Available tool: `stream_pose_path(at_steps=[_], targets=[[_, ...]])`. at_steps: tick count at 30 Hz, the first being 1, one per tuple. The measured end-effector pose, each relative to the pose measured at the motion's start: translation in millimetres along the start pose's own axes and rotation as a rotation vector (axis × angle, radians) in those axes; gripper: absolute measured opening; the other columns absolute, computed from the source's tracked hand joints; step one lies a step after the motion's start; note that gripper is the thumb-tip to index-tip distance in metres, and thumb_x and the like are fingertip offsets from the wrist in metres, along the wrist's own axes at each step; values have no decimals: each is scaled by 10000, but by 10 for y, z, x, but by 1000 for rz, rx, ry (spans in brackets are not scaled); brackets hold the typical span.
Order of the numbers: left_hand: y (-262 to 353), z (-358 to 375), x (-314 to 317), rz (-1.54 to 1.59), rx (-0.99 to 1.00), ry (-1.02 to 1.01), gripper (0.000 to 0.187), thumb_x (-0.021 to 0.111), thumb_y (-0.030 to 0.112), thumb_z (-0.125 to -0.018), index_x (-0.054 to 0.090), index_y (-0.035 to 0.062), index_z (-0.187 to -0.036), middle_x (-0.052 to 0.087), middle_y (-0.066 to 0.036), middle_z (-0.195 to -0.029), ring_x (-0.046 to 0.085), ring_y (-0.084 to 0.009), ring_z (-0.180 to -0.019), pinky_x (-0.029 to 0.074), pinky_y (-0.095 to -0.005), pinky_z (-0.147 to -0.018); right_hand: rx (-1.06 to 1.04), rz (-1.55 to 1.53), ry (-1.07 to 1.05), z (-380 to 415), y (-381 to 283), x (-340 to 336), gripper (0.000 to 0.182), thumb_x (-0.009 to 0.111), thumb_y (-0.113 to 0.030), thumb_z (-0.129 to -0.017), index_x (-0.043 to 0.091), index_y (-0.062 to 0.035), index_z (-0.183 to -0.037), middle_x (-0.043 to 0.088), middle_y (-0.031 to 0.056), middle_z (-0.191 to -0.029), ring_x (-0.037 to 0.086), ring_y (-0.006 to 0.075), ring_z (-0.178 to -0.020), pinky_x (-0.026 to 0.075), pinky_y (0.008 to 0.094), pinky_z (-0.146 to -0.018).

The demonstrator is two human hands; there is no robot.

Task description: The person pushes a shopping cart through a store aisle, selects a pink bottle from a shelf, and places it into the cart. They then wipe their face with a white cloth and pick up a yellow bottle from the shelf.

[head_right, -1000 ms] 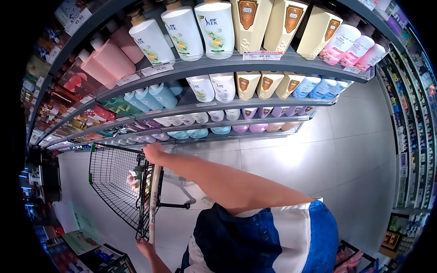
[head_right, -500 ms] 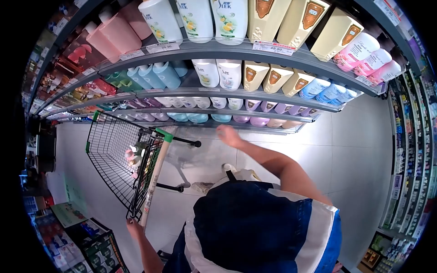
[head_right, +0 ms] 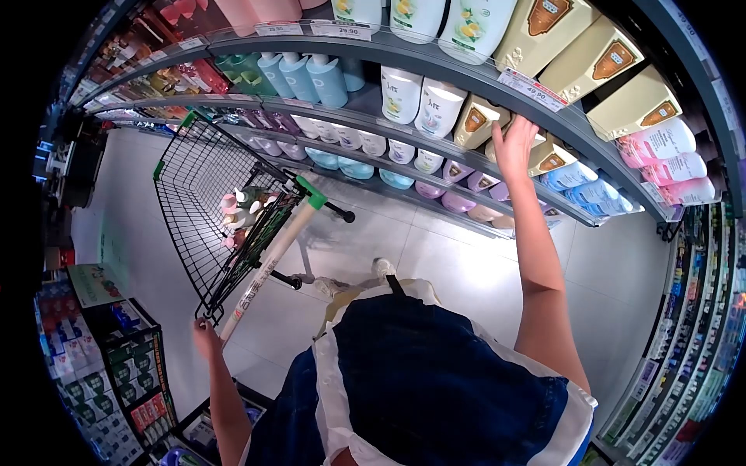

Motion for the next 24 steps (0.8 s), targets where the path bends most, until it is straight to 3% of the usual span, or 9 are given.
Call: stream_pose_path(at_steps=[4,6,9,10,17,18,21,22,24], targets=[[31,53,-67,-17,-41,-1,266,544,259,-834,598,138,-1065,653,-87,-932,616,-280,-855,469,-392,-701,55,75,-156,-192,226,275,561,623,-250,-807,407,12,-1254,454,259,-1219,410,416,-1146,262,476,-995],[-10,47,-65,-36,-44,9,265,546,248,-828,597,141,-1066,649,-83,-934,613,-275,-861,468,-389,-704,-82,116,-94,-254,91,266,544,597,-316,-827,434,-13,-1249,464,253,-1233,422,404,-1162,248,497,-997],[-59,22,-18,0,-42,12,265,546,234,-823,596,143,-1067,645,-78,-930,609,-269,-864,467,-386,-706,2,221,-186,-294,178,329,540,600,-318,-824,445,-13,-1242,460,250,-1248,416,397,-1183,248,493,-1007],[-76,22,18,21,-40,7,265,545,231,-822,596,143,-1067,644,-77,-928,608,-267,-863,467,-385,-706,25,249,-216,-300,292,383,489,609,-286,-816,483,-66,-1233,460,210,-1257,412,382,-1186,284,519,-982],[-149,-7,90,52,-13,-26,272,526,245,-834,589,123,-1069,636,-90,-923,605,-277,-849,463,-390,-710,-68,400,-225,-268,401,346,523,574,-345,-830,458,-57,-1251,438,214,-1289,382,384,-1209,272,515,-1004],[-153,-12,81,28,-13,-17,274,516,251,-839,587,136,-1077,640,-84,-929,608,-282,-843,463,-390,-705,-53,431,-118,-280,422,253,469,593,-322,-825,516,-52,-1200,507,211,-1214,459,375,-1138,336,485,-965],[-86,23,-15,31,-27,-29,273,511,253,-840,583,159,-1086,643,-73,-947,609,-276,-856,463,-392,-705,-64,231,-146,-404,492,164,392,625,-293,-809,585,-42,-1108,583,200,-1094,543,364,-1017,411,442,-890],[-121,-1,5,26,-27,-44,269,509,259,-842,579,178,-1089,645,-65,-962,611,-272,-864,463,-394,-705,-139,205,-72,-419,473,133,336,653,-269,-795,625,-28,-1028,624,183,-998,584,362,-910,450,413,-826],[-84,26,-48,6,-45,-45,266,510,259,-843,579,178,-1087,646,-64,-968,613,-271,-863,464,-394,-705,-96,122,-98,-445,601,198,345,654,-271,-797,620,-27,-1039,621,184,-1011,578,366,-922,444,413,-839]])
Point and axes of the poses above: each hand's wrist, its own z-axis away from the middle knuckle, its own x-axis out of the palm, y = z × x, the point moved 10 cm from there along -z, towards the middle knuckle
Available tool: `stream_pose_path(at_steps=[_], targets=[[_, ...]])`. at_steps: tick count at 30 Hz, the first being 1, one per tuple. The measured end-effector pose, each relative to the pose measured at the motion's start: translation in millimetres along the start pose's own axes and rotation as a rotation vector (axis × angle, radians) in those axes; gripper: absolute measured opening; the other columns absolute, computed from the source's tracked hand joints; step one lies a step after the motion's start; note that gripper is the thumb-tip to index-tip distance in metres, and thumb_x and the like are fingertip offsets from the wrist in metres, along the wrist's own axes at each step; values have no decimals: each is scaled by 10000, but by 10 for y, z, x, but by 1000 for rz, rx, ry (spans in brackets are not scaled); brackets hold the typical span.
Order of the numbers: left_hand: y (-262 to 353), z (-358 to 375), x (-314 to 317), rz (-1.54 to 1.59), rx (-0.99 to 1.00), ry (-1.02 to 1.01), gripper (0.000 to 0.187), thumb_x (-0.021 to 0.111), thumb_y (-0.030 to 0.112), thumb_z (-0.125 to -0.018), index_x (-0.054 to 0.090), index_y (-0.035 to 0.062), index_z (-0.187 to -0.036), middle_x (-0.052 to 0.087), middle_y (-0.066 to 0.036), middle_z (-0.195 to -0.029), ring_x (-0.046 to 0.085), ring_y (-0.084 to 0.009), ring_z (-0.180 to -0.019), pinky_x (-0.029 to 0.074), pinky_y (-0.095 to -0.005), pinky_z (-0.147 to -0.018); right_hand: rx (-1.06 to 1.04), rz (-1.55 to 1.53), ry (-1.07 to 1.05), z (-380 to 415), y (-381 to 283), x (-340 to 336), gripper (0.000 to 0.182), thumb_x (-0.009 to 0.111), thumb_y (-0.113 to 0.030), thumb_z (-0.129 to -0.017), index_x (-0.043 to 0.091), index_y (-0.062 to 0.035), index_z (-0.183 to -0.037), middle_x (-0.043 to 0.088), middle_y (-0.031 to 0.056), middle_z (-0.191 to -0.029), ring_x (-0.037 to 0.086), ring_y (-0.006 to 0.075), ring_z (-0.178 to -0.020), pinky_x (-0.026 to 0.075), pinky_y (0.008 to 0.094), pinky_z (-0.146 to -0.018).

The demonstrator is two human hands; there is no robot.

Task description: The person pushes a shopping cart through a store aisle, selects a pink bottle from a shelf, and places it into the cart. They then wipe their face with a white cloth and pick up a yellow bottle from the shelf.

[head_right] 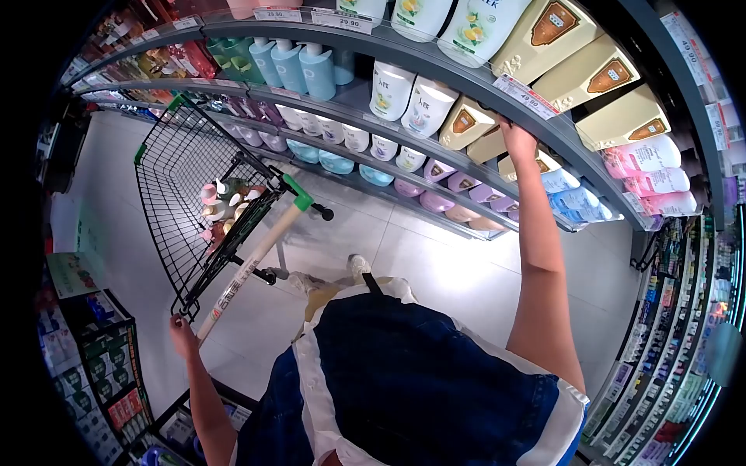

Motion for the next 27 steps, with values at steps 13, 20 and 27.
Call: stream_pose_path(at_steps=[13,20,27], targets=[[12,0,-63,19,10,38,271,529,211,-818,585,162,-1079,622,-66,-955,595,-265,-863,463,-371,-715,0,-30,-91,170,294,-42,285,581,-190,-866,575,45,-1029,613,209,-915,578,338,-817,441,381,-785],[-18,-20,-99,40,-41,57,255,537,192,-813,578,181,-1064,605,-63,-955,592,-251,-840,464,-364,-694,50,-190,-21,192,503,16,315,593,-189,-863,575,55,-1061,633,172,-968,591,269,-877,437,346,-827],[-66,-64,-134,55,-42,68,241,543,188,-812,567,194,-1051,592,-34,-959,591,-240,-813,466,-348,-672,-8,-46,58,82,752,174,359,603,-221,-861,589,40,-1108,633,186,-1048,602,281,-968,442,334,-860]])
Point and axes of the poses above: each hand's wrist, its own z-axis away from the middle knuckle, its own x-axis out of the palm, y = z × x, the point moved 10 cm from there along -z, towards the middle knuckle
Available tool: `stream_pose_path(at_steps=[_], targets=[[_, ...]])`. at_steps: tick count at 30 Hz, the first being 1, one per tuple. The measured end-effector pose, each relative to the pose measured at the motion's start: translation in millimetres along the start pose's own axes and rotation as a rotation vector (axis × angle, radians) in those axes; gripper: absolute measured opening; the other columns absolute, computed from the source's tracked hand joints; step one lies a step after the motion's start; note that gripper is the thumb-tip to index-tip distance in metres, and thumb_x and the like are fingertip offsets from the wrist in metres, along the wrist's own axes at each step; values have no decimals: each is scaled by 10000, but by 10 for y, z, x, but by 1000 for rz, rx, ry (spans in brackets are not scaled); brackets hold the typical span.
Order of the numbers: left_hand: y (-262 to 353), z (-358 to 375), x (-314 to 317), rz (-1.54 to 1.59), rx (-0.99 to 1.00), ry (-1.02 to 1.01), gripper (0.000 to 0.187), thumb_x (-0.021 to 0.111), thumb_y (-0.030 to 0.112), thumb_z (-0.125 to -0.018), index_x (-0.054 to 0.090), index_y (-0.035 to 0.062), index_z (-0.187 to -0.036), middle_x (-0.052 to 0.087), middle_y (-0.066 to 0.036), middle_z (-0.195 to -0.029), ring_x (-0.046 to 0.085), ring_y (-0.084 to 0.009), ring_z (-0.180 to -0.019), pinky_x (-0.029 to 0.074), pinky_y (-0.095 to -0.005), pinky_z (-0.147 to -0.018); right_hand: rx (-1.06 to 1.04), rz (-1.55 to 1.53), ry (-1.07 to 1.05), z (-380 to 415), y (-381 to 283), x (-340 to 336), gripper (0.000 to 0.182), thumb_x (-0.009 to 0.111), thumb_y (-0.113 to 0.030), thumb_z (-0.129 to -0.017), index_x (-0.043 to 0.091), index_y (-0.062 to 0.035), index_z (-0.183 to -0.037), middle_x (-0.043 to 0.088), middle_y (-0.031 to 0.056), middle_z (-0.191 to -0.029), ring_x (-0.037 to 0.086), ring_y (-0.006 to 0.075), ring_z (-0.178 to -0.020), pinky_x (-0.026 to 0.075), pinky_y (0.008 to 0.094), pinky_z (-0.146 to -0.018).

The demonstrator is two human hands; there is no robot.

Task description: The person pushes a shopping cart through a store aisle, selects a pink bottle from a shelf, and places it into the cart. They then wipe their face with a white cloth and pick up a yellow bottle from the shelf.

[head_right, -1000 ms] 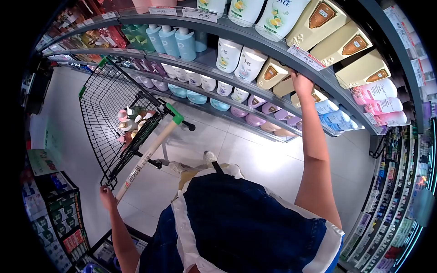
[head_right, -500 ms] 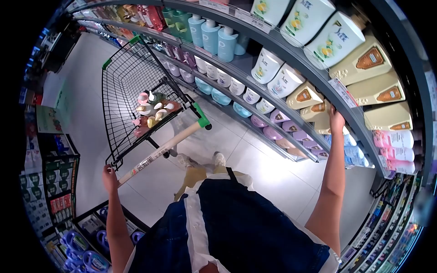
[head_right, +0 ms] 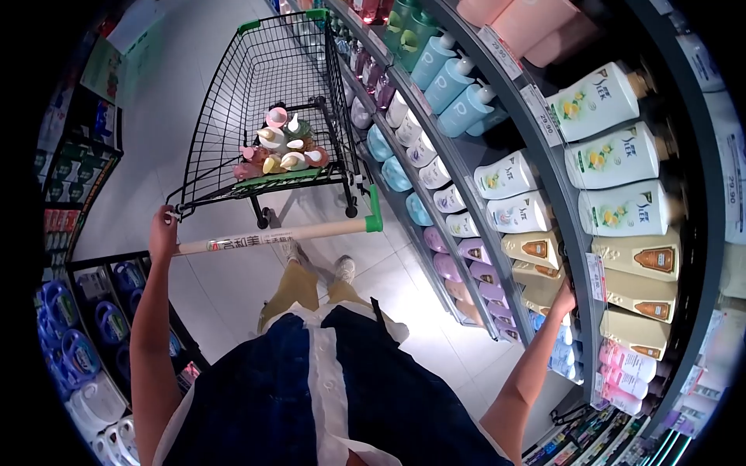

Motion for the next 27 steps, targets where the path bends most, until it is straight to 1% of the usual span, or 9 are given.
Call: stream_pose_path(at_steps=[1,5,7,11,13,15,17,24,27], targets=[[14,-9,-28,-2,-3,-1,230,545,194,-812,567,196,-1041,589,-24,-950,589,-235,-805,465,-344,-666,-297,370,14,40,391,321,322,589,-176,-872,589,15,-1130,621,173,-1088,592,250,-1004,445,298,-859],[-61,-80,-29,-10,6,20,244,544,202,-812,571,204,-1054,595,-14,-932,589,-224,-790,460,-336,-648,-452,700,-15,-8,-2,294,297,590,-88,-863,576,18,-1140,604,139,-1108,575,200,-1011,443,274,-855],[-108,-128,-30,-7,3,4,250,543,200,-811,572,206,-1059,598,-9,-920,589,-221,-786,457,-335,-643,-301,462,-47,-65,-37,183,301,595,-81,-858,573,22,-1140,601,131,-1109,571,194,-1009,442,273,-855],[-176,-207,-53,-29,11,3,251,539,195,-814,572,205,-1063,605,-2,-912,593,-220,-794,454,-341,-637,270,-566,-117,-5,183,117,309,606,-66,-848,569,29,-1140,594,114,-1111,564,182,-1004,442,272,-854],[-192,-246,-77,-42,5,-9,256,537,192,-820,570,206,-1073,606,-7,-924,597,-225,-805,458,-344,-646,425,-837,-157,64,167,145,314,611,-59,-843,566,33,-1139,590,106,-1112,560,176,-1001,441,272,-854],[-213,-291,-100,-41,9,-9,262,537,189,-822,568,205,-1082,606,-12,-926,598,-230,-803,460,-342,-653,461,-929,-258,74,-56,161,315,621,-38,-829,564,53,-1125,588,69,-1077,555,156,-965,443,257,-826],[-216,-321,-117,-41,15,-7,268,539,184,-823,566,204,-1089,606,-16,-929,599,-233,-801,462,-340,-660,643,-851,-252,156,119,169,319,614,-30,-828,561,51,-1133,588,67,-1085,553,154,-977,436,249,-820],[-246,-416,-173,-42,26,-14,274,549,165,-816,567,196,-1087,605,-17,-935,597,-232,-788,460,-340,-652,534,-954,-410,95,-238,143,341,576,2,-832,546,32,-1170,580,84,-1123,537,121,-999,415,222,-798],[-285,-462,-153,-38,28,-12,268,553,162,-814,566,192,-1079,604,-17,-932,594,-232,-781,458,-340,-642,505,-896,-213,80,182,188,314,608,-37,-819,583,43,-1122,608,99,-1089,577,149,-944,441,253,-745]])
Point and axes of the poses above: each hand's wrist, its own z-axis away from the middle knuckle, its own x-axis out of the palm, y = z × x, the point moved 10 cm from there along -z, towards the middle knuckle
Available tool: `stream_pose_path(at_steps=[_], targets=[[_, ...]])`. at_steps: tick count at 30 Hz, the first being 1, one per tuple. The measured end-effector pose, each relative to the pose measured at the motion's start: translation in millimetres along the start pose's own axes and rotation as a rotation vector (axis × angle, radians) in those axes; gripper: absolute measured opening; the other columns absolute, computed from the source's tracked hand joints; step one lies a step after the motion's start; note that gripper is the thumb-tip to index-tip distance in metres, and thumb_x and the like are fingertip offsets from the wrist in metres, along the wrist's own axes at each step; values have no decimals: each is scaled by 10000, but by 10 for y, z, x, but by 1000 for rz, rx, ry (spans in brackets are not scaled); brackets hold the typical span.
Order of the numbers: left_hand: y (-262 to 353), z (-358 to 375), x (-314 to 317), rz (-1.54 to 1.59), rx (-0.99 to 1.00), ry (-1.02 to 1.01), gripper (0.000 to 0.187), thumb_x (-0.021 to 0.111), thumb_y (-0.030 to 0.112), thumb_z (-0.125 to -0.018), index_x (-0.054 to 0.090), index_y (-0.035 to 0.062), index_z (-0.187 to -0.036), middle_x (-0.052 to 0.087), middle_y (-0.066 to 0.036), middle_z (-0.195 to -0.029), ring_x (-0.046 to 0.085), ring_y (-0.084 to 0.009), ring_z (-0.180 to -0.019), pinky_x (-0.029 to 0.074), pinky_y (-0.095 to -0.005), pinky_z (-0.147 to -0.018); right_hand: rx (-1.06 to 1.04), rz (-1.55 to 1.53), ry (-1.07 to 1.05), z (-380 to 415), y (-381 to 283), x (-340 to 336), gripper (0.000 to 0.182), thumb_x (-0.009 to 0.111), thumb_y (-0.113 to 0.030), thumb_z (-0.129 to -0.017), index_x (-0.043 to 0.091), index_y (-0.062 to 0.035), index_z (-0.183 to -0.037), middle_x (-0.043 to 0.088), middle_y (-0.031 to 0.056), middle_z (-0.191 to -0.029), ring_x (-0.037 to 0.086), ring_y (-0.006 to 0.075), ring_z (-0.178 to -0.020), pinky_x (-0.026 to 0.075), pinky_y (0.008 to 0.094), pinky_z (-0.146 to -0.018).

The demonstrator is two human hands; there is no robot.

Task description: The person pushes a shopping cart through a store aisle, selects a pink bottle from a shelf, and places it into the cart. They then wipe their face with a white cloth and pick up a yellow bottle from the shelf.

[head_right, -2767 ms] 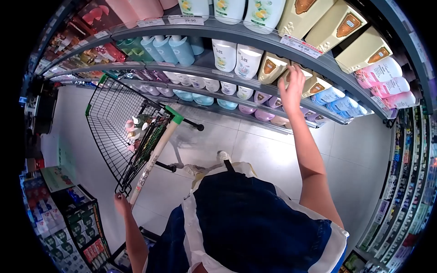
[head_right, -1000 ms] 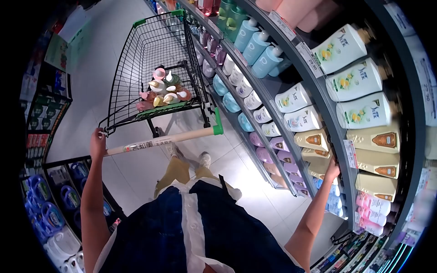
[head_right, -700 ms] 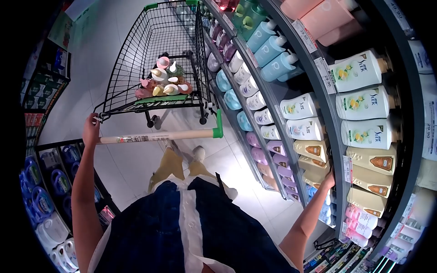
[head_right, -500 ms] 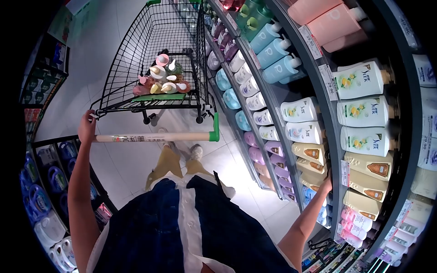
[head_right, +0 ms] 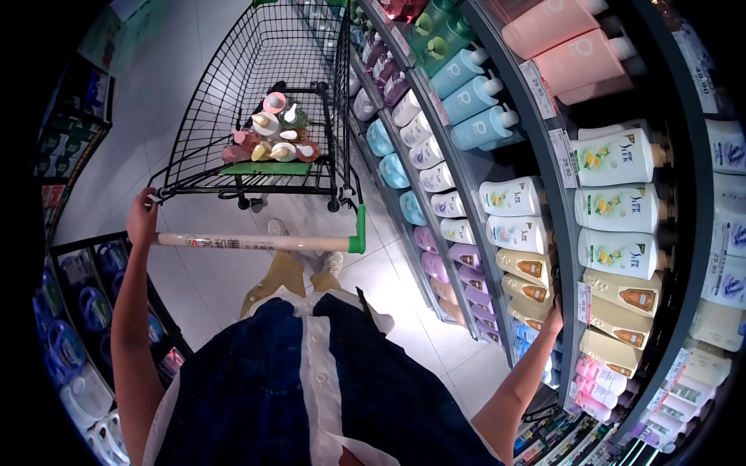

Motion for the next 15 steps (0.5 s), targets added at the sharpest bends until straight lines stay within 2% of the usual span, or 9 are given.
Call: stream_pose_path(at_steps=[3,4,5,7,9,10,12,14,15], targets=[[-29,-51,-1,-13,11,-3,261,553,163,-814,563,195,-1073,602,-16,-930,594,-231,-780,457,-339,-639,-29,572,228,-78,267,-310,254,661,-97,-785,635,72,-974,645,107,-941,608,218,-804,467,336,-696],[-39,-65,-4,-19,15,-6,259,553,164,-814,562,196,-1071,601,-16,-930,594,-231,-780,457,-339,-640,-344,586,360,156,-11,-186,250,695,-157,-760,638,86,-775,633,103,-725,566,290,-608,463,406,-629],[-48,-70,-12,-20,9,-5,260,553,165,-814,560,199,-1071,600,-15,-931,594,-230,-783,458,-339,-641,49,890,414,288,99,-180,411,633,-55,-771,512,116,-1124,556,250,-1088,538,364,-995,425,416,-862],[-34,-74,-26,-22,1,-5,263,553,166,-812,556,204,-1073,597,-14,-934,595,-229,-788,458,-340,-643,-230,924,476,775,-388,292,584,609,-37,-744,393,68,-1276,421,270,-1262,387,406,-1189,313,449,-990],[-16,-76,-41,-28,-15,-29,264,553,169,-812,554,207,-1074,595,-14,-940,596,-228,-797,459,-340,-645,-496,994,380,1228,-797,881,720,606,-26,-711,292,6,-1359,297,236,-1374,274,381,-1275,204,485,-1047],[-14,-79,-34,-32,-21,-40,264,553,170,-812,553,208,-1074,595,-14,-944,596,-228,-801,460,-340,-646,-582,1028,332,1416,-987,1239,726,605,-11,-685,322,-9,-1353,327,212,-1368,300,377,-1266,202,505,-1046],[-17,-83,-22,-24,3,-25,264,555,168,-811,550,205,-1073,594,-16,-948,595,-231,-804,461,-343,-648,-701,977,202,1719,-1284,1863,585,562,-21,-733,401,-5,-1295,403,209,-1316,356,355,-1236,250,459,-1033],[-13,-86,-62,-22,13,-16,263,559,164,-809,549,202,-1070,595,-21,-954,596,-234,-813,464,-349,-651,-499,681,-151,1744,-1066,2373,453,508,21,-780,464,9,-1231,497,188,-1228,452,305,-1168,319,403,-999],[42,-64,-96,-19,11,-16,262,561,162,-808,548,200,-1067,597,-24,-958,597,-236,-820,467,-353,-654,-298,513,-296,1829,-969,2724,377,466,55,-810,507,6,-1182,562,158,-1146,522,263,-1088,370,357,-957]])
Point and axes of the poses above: each hand's wrist, its own z-axis away from the middle knuckle, its own x-axis out of the palm, y = z × x, the point moved 10 cm from there along -z, towards the middle knuckle
